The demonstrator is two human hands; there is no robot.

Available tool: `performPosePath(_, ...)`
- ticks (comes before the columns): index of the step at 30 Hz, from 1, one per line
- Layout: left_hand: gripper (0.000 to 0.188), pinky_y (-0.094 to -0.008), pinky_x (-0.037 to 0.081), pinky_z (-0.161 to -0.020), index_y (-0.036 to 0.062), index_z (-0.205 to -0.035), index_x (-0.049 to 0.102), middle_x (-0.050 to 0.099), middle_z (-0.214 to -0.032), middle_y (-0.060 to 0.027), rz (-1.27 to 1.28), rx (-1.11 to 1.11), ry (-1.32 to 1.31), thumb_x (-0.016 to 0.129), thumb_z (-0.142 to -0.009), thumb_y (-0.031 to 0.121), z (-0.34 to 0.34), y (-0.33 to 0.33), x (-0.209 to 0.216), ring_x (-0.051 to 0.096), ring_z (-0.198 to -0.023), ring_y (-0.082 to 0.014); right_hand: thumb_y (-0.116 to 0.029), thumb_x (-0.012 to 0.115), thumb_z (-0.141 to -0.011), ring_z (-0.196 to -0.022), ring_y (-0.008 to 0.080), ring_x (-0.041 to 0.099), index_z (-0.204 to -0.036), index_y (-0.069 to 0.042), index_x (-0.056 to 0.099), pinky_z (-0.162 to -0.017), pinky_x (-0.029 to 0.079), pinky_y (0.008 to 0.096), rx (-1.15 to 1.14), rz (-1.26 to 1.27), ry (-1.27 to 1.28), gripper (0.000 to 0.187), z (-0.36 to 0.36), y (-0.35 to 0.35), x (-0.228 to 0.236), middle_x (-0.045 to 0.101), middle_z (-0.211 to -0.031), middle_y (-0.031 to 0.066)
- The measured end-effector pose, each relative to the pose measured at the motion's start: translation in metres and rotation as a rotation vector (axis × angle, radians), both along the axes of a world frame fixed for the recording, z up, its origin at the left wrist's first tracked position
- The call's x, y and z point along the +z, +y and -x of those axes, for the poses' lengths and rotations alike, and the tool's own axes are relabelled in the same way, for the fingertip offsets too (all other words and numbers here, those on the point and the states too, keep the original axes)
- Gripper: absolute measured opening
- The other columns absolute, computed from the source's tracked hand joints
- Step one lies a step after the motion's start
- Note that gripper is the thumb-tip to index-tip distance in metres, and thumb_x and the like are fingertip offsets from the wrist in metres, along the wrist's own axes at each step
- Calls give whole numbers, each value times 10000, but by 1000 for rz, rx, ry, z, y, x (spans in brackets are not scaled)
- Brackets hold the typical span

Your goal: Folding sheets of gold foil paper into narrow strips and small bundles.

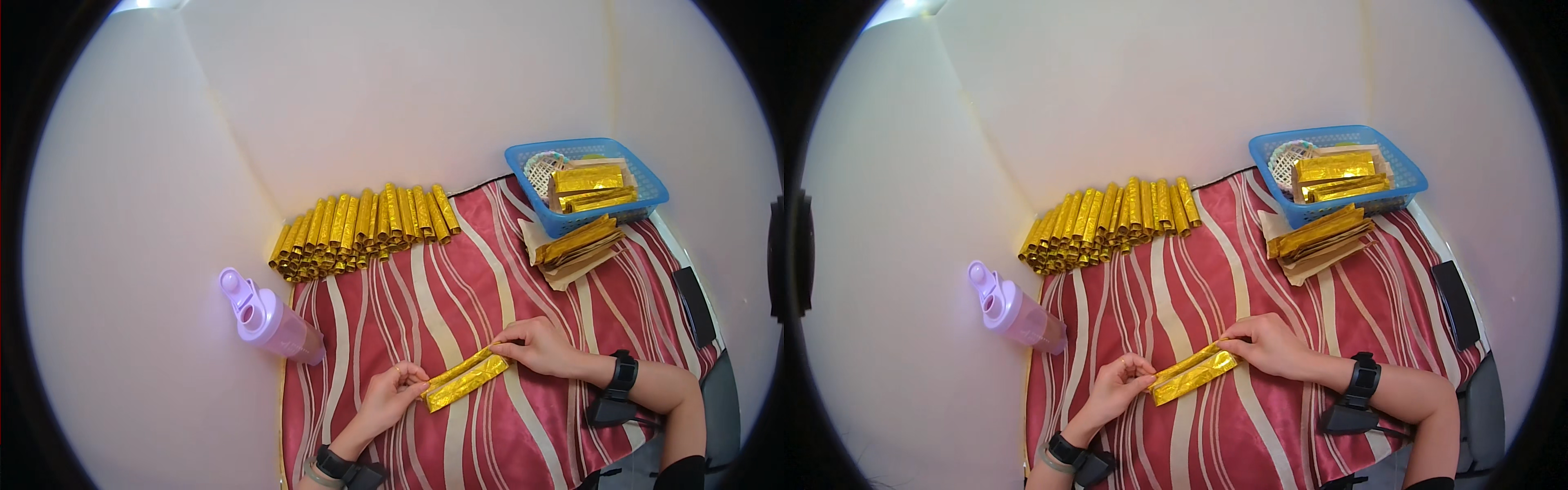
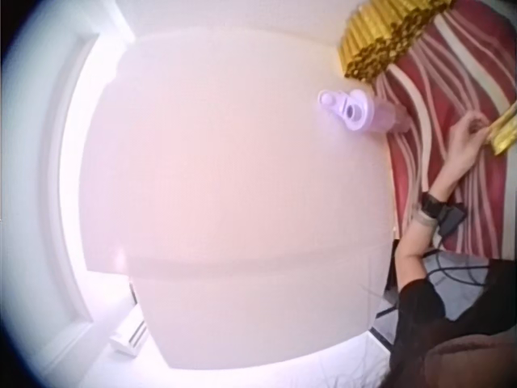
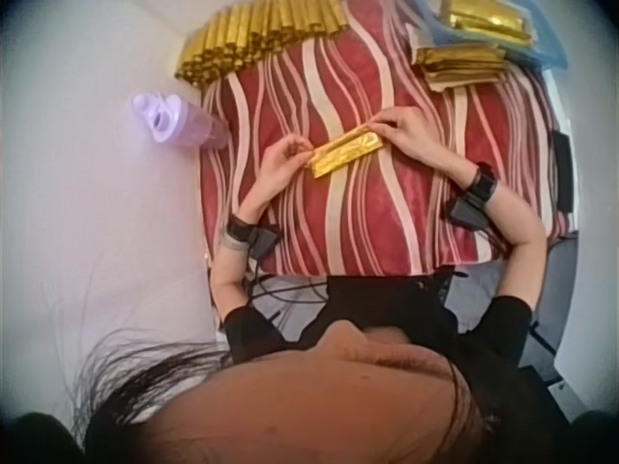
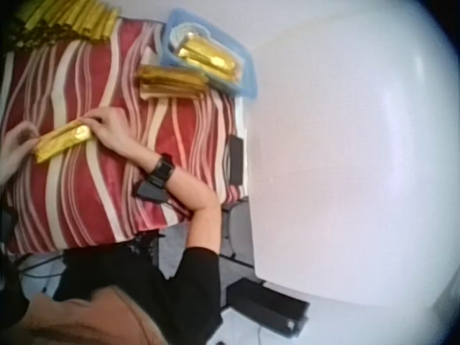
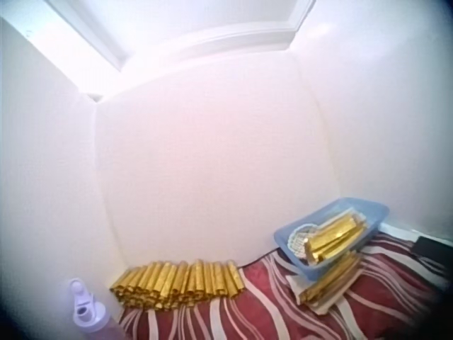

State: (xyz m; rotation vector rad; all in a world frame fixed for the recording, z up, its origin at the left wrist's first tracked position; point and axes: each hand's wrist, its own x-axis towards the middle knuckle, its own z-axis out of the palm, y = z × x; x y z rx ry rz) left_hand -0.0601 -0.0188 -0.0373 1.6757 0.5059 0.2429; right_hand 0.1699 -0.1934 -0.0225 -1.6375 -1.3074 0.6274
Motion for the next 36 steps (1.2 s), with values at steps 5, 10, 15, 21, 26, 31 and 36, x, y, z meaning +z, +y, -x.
performPosePath(5,90,-219,483,-678,9,-919,655,629,-842,-33,-418,-10,90,689,-846,49,-4,-6,20,585,-760,-82,-147,661,-861,-727,240,639,-938,9,704,-671,488,332,10,-52,-176,180,-2,2,-1,665,-814,128)
performPosePath(10,101,-293,447,-693,40,-836,683,602,-769,-42,-725,-19,36,743,-769,85,-7,-6,21,536,-768,-156,-126,670,-848,-707,254,619,-974,5,672,-670,487,355,2,-59,-144,182,-1,4,-6,631,-758,117)
performPosePath(15,135,-321,417,-766,67,-855,681,571,-900,-34,-898,-13,40,751,-741,87,-7,-3,17,476,-875,-217,-111,662,-839,-830,245,605,-987,-18,616,-721,490,350,47,-36,-308,181,1,4,-5,601,-886,113)
performPosePath(21,362,-334,432,-783,141,-1119,673,541,-924,-25,-1015,-200,-90,639,-781,15,-14,-2,16,462,-874,-244,-109,604,-796,-946,225,553,-1053,-41,636,-819,479,334,244,-293,-813,268,-4,9,-10,539,-954,78)
performPosePath(26,509,-330,416,-784,199,-1236,654,529,-941,-25,-1099,-349,-11,581,-784,-23,-14,-3,20,454,-857,-237,-135,575,-797,-956,204,532,-1166,-25,621,-834,471,320,350,-232,-1015,388,-1,5,-6,532,-955,51)
performPosePath(31,526,-338,402,-804,206,-1234,662,526,-945,-24,-1141,-365,14,573,-775,-36,-10,-1,20,455,-857,-233,-149,562,-816,-978,176,525,-1199,-44,607,-857,434,300,327,-199,-1115,399,1,0,1,526,-984,33)
performPosePath(36,508,-347,366,-824,193,-1242,657,515,-959,-19,-1075,-357,36,575,-780,0,-5,-2,23,452,-907,-226,-164,544,-840,-955,163,525,-1225,-71,599,-849,416,288,314,-167,-1147,400,1,-1,0,519,-960,15)
